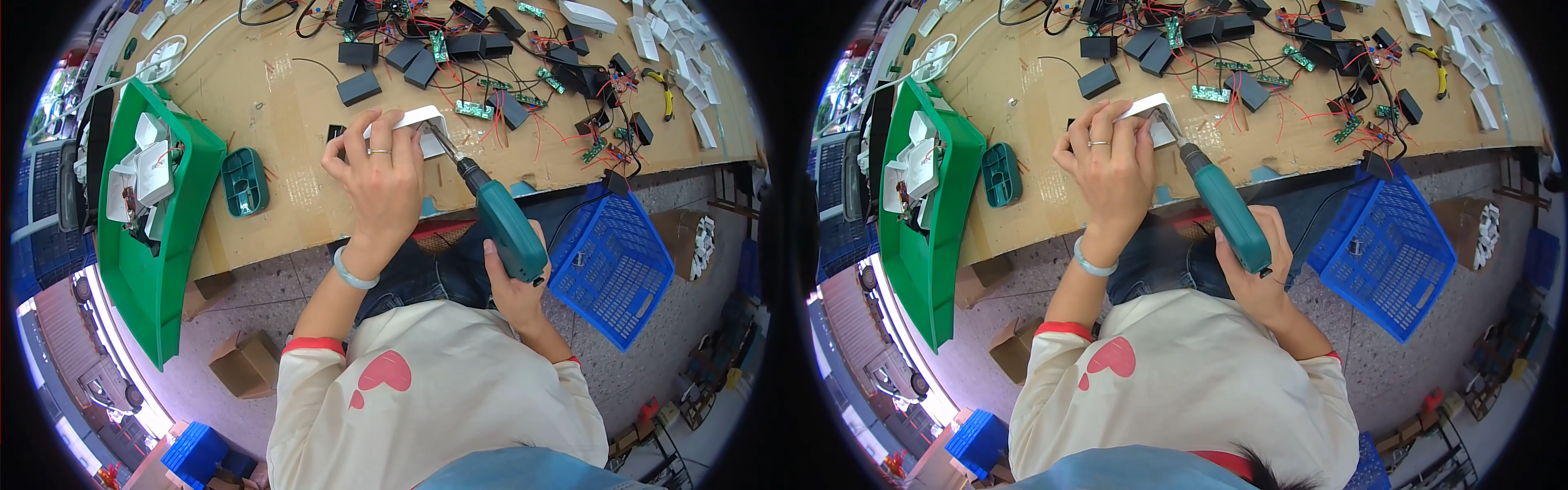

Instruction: Assembling small electronic components using an electric screwdriver at a workstation.

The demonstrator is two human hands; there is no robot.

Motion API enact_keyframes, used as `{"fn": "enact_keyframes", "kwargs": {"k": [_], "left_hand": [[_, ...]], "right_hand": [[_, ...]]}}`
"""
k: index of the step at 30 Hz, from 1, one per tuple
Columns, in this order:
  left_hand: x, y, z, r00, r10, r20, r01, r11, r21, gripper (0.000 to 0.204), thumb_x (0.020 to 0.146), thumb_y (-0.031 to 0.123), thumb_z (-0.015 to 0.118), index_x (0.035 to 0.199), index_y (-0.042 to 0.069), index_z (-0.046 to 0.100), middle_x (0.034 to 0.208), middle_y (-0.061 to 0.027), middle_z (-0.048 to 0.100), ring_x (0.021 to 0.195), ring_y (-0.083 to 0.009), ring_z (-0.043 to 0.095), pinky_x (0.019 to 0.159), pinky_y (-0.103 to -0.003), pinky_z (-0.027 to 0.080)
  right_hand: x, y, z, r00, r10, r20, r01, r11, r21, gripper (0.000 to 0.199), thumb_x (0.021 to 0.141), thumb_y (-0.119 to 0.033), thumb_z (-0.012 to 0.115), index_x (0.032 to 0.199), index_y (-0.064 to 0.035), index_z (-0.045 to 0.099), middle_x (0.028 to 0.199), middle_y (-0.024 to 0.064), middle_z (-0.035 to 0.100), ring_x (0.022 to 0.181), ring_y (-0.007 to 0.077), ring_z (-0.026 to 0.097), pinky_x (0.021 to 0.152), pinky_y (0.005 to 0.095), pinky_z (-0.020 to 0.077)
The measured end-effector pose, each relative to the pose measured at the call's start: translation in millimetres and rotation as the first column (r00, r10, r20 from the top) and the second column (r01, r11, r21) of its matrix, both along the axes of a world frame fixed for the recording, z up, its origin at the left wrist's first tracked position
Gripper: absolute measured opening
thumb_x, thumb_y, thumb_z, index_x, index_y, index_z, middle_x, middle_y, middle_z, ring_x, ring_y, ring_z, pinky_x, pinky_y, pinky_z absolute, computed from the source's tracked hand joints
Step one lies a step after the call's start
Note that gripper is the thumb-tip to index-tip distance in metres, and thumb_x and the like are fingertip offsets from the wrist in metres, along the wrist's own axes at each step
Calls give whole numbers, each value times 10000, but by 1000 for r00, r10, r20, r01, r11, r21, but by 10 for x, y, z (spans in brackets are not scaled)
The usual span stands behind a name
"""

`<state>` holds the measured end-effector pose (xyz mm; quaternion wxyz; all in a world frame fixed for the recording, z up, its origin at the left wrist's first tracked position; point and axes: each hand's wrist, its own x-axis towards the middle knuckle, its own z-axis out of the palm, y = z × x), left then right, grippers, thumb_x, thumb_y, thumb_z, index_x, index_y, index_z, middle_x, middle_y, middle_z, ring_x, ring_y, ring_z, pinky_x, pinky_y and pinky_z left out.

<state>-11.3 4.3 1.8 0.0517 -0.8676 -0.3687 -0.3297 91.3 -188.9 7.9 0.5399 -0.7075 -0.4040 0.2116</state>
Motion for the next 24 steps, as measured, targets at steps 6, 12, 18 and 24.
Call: {"fn": "enact_keyframes", "kwargs": {"k": [6,12,18,24], "left_hand": [[4,-6,7,1000,-11,9,11,1000,-16,126,864,134,761,943,49,713,1193,-26,666,1201,-250,586,984,-525,346],[3,8,-4,1000,2,2,-2,1000,-5,96,864,139,769,924,98,705,1181,4,672,1197,-248,574,1005,-466,312],[6,-2,-3,1000,-10,16,10,1000,-13,127,854,134,770,930,52,710,1188,-21,665,1204,-251,583,986,-524,341],[3,-8,-14,1000,-17,26,17,999,-30,122,861,141,764,926,54,708,1193,-22,666,1212,-254,573,994,-525,332]], "right_hand": [[-6,-16,-17,1000,-1,2,1,1000,-9,231,870,43,757,1082,31,666,1055,152,648,945,265,636,831,338,520],[-8,-54,-8,1000,-12,-20,12,1000,1,256,868,42,759,1109,31,670,1086,154,655,972,267,640,850,342,519],[-3,-59,13,1000,-15,4,15,1000,21,296,864,33,766,1143,37,669,1133,171,659,994,278,648,871,345,523],[2,-48,14,1000,11,26,-12,999,42,217,913,15,729,1103,49,630,1018,80,567,842,146,548,726,281,462]]}}
